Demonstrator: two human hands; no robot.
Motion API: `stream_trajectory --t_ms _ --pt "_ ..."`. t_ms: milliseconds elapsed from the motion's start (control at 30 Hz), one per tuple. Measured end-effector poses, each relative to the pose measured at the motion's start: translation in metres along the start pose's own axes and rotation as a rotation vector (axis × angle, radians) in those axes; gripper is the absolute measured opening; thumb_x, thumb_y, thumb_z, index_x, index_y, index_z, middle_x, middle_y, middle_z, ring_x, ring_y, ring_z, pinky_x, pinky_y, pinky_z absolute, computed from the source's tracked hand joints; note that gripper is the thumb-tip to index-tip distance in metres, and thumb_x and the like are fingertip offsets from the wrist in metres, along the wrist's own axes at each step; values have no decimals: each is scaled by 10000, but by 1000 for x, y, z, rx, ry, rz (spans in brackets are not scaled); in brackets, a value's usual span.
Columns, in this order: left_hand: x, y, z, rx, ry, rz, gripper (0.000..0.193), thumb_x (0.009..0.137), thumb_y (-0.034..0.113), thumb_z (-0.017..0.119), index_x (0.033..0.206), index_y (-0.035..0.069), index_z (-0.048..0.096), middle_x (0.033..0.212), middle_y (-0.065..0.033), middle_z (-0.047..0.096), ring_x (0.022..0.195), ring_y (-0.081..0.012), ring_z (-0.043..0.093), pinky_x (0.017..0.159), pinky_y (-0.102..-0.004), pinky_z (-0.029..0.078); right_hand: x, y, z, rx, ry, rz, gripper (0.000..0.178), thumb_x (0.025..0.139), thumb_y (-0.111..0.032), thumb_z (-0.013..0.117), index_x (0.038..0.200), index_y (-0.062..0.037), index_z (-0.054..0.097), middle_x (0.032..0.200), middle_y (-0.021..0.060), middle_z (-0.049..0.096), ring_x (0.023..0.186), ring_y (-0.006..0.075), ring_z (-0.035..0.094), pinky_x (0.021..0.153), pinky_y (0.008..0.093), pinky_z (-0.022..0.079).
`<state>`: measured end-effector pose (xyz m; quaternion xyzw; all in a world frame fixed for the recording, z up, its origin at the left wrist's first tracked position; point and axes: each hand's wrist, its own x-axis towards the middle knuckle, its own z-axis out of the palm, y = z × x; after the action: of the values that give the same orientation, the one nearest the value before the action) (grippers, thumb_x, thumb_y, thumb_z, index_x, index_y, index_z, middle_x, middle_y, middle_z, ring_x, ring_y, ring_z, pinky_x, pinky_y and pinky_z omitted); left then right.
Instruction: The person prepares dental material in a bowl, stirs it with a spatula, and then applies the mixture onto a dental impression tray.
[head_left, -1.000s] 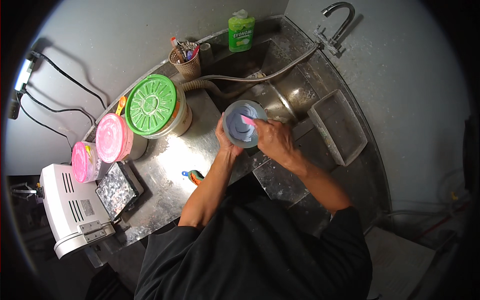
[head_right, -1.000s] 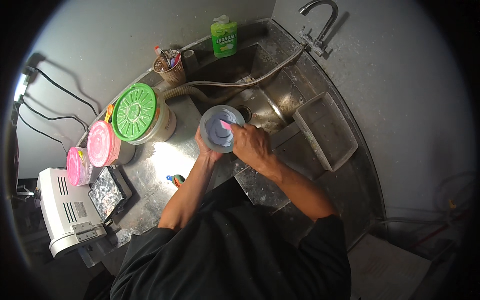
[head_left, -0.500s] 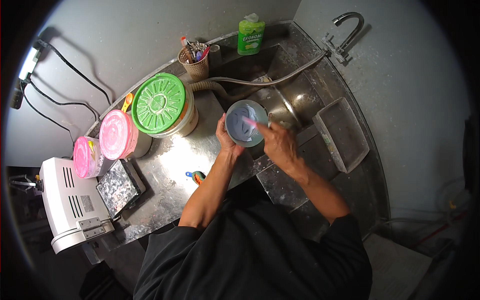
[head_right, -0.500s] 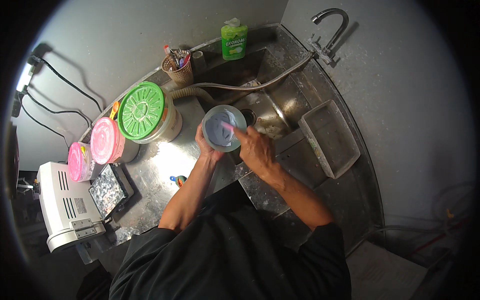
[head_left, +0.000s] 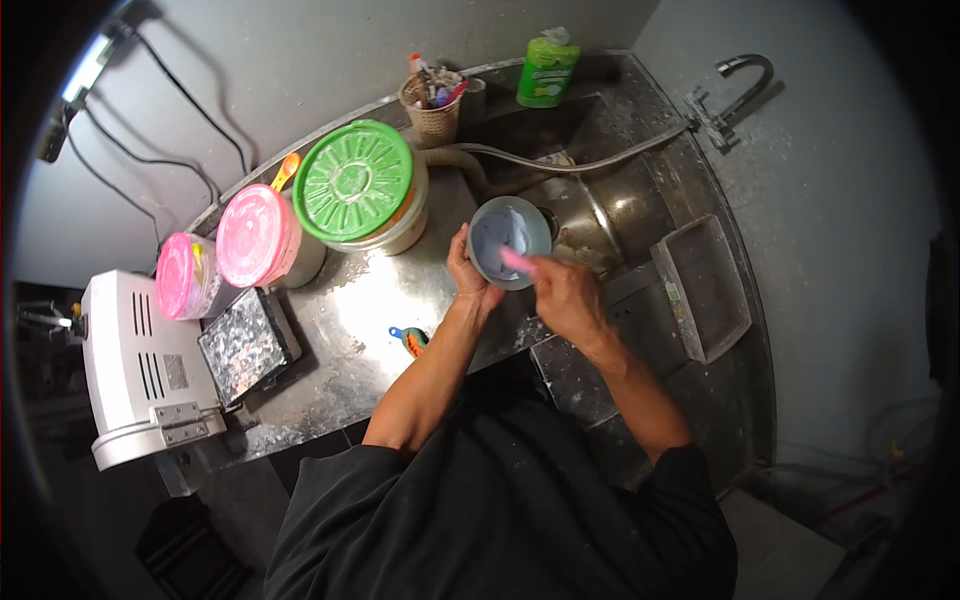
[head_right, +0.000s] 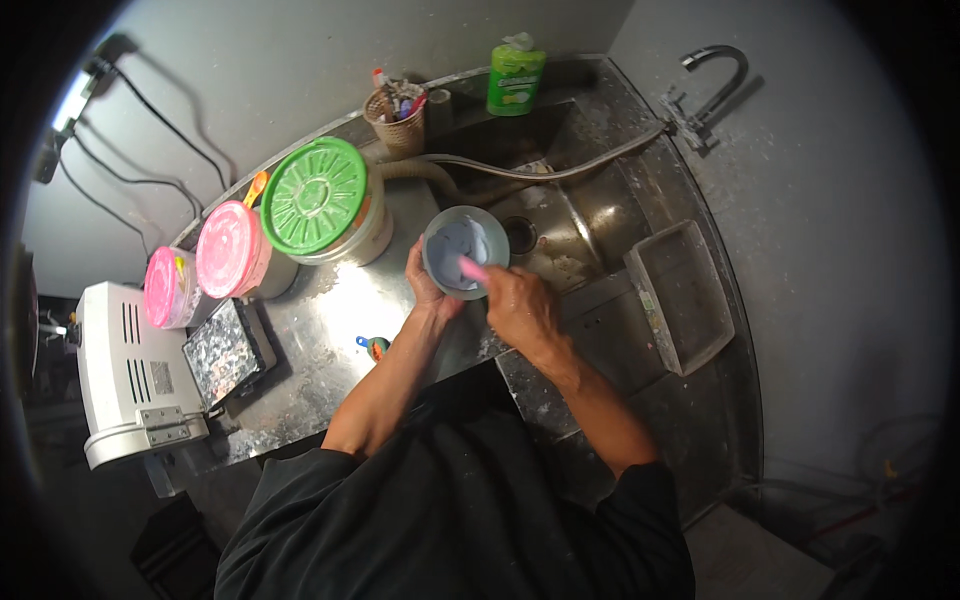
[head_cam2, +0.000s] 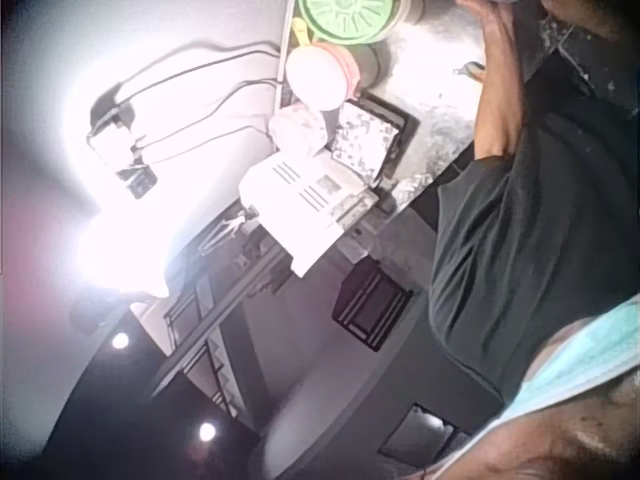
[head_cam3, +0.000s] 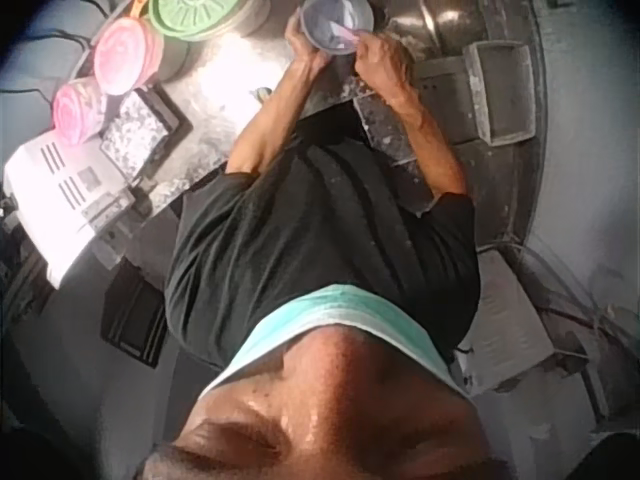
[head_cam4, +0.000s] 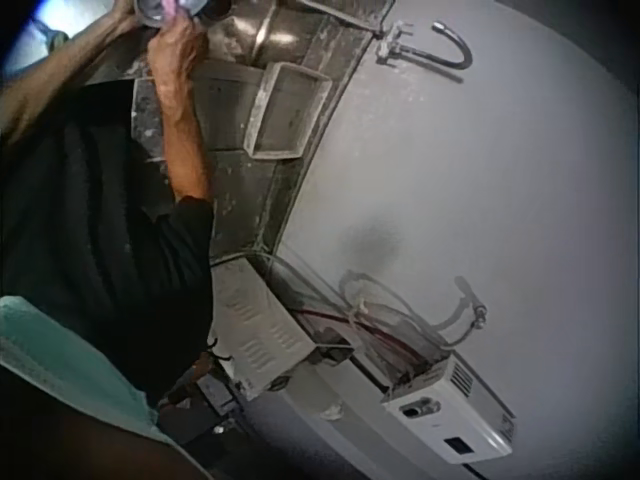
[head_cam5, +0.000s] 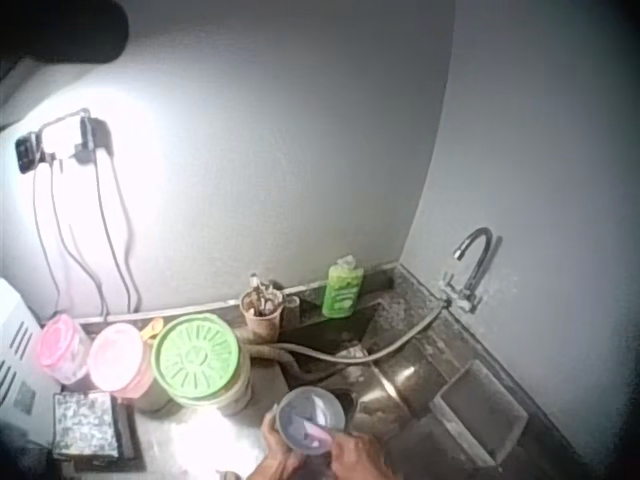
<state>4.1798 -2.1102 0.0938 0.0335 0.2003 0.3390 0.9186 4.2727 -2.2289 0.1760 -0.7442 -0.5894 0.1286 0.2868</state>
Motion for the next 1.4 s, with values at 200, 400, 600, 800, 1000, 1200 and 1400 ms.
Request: stream_trajectory --t_ms 200,400,600,800,1000,1200,1400 --pt "-17 24 -10 -63 6 32 448 889 499 539 1040 100 674 1039 -78 684 1006 -252 624 932 -414 477 5 -23 -2 305 -85 141 237 835 -34 681 1031 -31 548 724 162 661 686 275 681 621 371 508" --pt "-68 61 -17 -107 17 172 540 916 495 474 1143 37 647 1131 -132 671 1060 -287 626 980 -426 467 4 -39 30 723 24 136 321 865 -92 743 1129 6 589 959 19 624 850 90 590 731 233 478" --pt "-96 73 -20 -120 -27 99 586 933 506 451 1228 24 608 1218 -138 641 1133 -287 601 1036 -417 429 -6 -47 93 1156 232 328 344 1028 -214 499 1260 38 532 1239 121 572 1172 185 530 992 353 426" --pt "-93 96 -57 893 239 83 531 993 417 421 1273 -7 577 1237 -179 610 1102 -320 594 981 -457 457 -4 -55 89 1284 105 509 400 1035 -324 475 1231 21 523 1184 108 587 1080 196 594 923 353 492" --pt "-107 126 -51 1128 207 -216 465 961 301 447 1259 -42 550 1214 -245 571 921 -424 655 350 -528 540 -17 -38 97 1170 52 657 345 1025 -347 487 1173 -40 537 1054 78 611 901 159 652 677 302 556" --pt "-109 149 -73 897 213 -82 268 962 186 508 1058 -39 617 762 -61 612 654 -133 552 652 -270 496 -15 -45 123 911 95 712 406 986 -448 538 1108 -63 574 900 -7 598 714 78 554 494 223 382" --pt "-97 171 -46 701 263 172 267 936 166 545 1129 -8 604 1046 -89 665 935 -143 610 826 -308 482 -14 -51 103 1009 23 715 366 988 -369 566 1169 -51 558 1065 64 635 927 139 641 695 305 553"
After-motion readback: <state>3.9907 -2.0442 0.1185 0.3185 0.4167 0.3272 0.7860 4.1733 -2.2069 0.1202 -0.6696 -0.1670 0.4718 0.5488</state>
